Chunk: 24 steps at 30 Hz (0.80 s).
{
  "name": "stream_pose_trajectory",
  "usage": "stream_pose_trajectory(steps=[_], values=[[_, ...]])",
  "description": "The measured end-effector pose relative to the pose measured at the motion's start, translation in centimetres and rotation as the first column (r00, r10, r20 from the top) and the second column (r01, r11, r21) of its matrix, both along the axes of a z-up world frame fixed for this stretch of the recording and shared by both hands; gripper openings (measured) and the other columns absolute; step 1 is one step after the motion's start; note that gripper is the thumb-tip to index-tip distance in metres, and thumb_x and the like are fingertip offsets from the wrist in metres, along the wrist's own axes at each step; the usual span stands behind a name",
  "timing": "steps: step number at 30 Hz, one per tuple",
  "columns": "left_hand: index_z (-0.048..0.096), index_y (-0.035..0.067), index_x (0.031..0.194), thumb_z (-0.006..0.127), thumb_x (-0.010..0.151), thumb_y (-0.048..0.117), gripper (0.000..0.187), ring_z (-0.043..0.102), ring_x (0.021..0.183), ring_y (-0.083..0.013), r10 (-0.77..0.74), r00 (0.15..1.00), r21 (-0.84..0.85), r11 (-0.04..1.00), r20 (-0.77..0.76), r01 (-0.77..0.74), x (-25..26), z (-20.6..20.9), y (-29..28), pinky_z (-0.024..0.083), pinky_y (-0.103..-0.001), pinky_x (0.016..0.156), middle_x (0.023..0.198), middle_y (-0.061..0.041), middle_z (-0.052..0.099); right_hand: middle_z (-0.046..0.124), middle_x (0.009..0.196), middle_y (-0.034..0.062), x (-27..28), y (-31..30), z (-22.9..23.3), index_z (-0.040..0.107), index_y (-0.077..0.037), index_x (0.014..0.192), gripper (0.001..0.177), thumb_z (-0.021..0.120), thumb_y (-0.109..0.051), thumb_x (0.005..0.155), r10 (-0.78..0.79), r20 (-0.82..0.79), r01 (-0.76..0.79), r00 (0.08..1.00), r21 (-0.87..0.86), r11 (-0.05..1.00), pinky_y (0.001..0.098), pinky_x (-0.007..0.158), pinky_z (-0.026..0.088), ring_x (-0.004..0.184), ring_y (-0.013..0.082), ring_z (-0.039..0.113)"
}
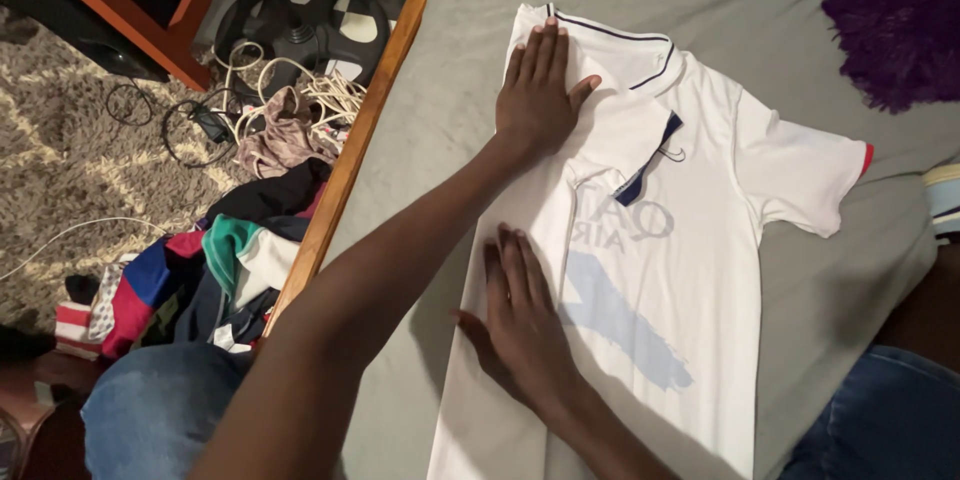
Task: Folding a white t-shirt on a bed.
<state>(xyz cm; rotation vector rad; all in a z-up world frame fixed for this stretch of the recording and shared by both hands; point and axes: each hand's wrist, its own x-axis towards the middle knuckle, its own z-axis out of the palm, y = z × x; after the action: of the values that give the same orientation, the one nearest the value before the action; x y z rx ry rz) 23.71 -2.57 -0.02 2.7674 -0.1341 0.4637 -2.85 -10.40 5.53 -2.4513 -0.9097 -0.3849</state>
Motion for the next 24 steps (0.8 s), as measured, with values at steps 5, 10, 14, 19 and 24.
stream_pose_trajectory(steps=[5, 10, 14, 19, 24], values=[[0.027, 0.002, 0.161, 0.032, 0.108, 0.057, 0.077, 0.018, 0.159, -0.0257, 0.002, 1.000, -0.016, 1.000, 0.028, -0.001, 0.2, 0.6, 2.1, 0.013, -0.042, 0.130, 0.170, -0.014, 0.022, 0.044, 0.142, 0.0346, 1.2, 0.5, 0.5, 0.044, 0.013, 0.139, 0.068, 0.059, -0.038, 0.097, -0.042, -0.133, 0.036, 0.990, -0.051, 0.998, 0.0555, 0.110, 0.032, 0.135, 0.0492, 0.039], [0.028, 0.006, 0.162, 0.032, 0.110, 0.053, 0.070, 0.019, 0.158, -0.0252, -0.038, 0.999, 0.009, 0.999, -0.011, 0.039, 2.0, 0.6, 5.5, 0.016, -0.044, 0.128, 0.171, -0.011, 0.023, 0.050, 0.142, 0.0264, 7.4, 1.7, 0.4, 0.049, 0.006, 0.142, 0.047, 0.053, -0.021, 0.104, -0.180, -0.233, 0.194, 0.956, 0.040, 0.980, 0.0531, 0.112, 0.038, 0.134, 0.0427, 0.047], [0.028, 0.011, 0.163, 0.032, 0.109, 0.055, 0.071, 0.020, 0.159, -0.0243, -0.173, 0.985, -0.006, 0.985, -0.005, 0.173, 2.2, 0.2, 7.6, 0.020, -0.043, 0.127, 0.172, -0.007, 0.024, 0.045, 0.151, 0.0296, 12.2, 3.1, -1.9, 0.046, 0.009, 0.145, 0.051, 0.053, -0.022, 0.105, -0.221, -0.032, 0.222, 0.975, 0.031, 0.975, 0.0518, 0.118, 0.032, 0.144, 0.0435, 0.040], [0.024, 0.011, 0.164, 0.031, 0.109, 0.056, 0.071, 0.020, 0.159, -0.0234, -0.203, 0.979, 0.104, 0.973, -0.032, 0.205, 3.4, 0.0, 8.2, 0.017, -0.044, 0.128, 0.172, -0.006, 0.022, 0.034, 0.158, 0.0319, 13.3, 3.9, -3.4, 0.038, 0.012, 0.148, 0.068, 0.047, -0.040, 0.105, -0.285, 0.078, 0.294, 0.955, -0.151, 0.944, 0.0510, 0.123, 0.023, 0.151, 0.0431, 0.029], [0.020, 0.014, 0.165, 0.026, 0.112, 0.053, 0.066, 0.019, 0.159, -0.0220, -0.160, 0.987, 0.148, 0.976, -0.010, 0.160, 6.0, 0.5, 8.1, 0.015, -0.042, 0.129, 0.173, -0.005, 0.019, 0.029, 0.161, 0.0327, 13.6, 4.0, -3.2, 0.035, 0.014, 0.151, 0.078, 0.039, -0.051, 0.108, -0.289, 0.044, 0.292, 0.956, -0.197, 0.936, 0.0495, 0.123, 0.018, 0.153, 0.0420, 0.024]])
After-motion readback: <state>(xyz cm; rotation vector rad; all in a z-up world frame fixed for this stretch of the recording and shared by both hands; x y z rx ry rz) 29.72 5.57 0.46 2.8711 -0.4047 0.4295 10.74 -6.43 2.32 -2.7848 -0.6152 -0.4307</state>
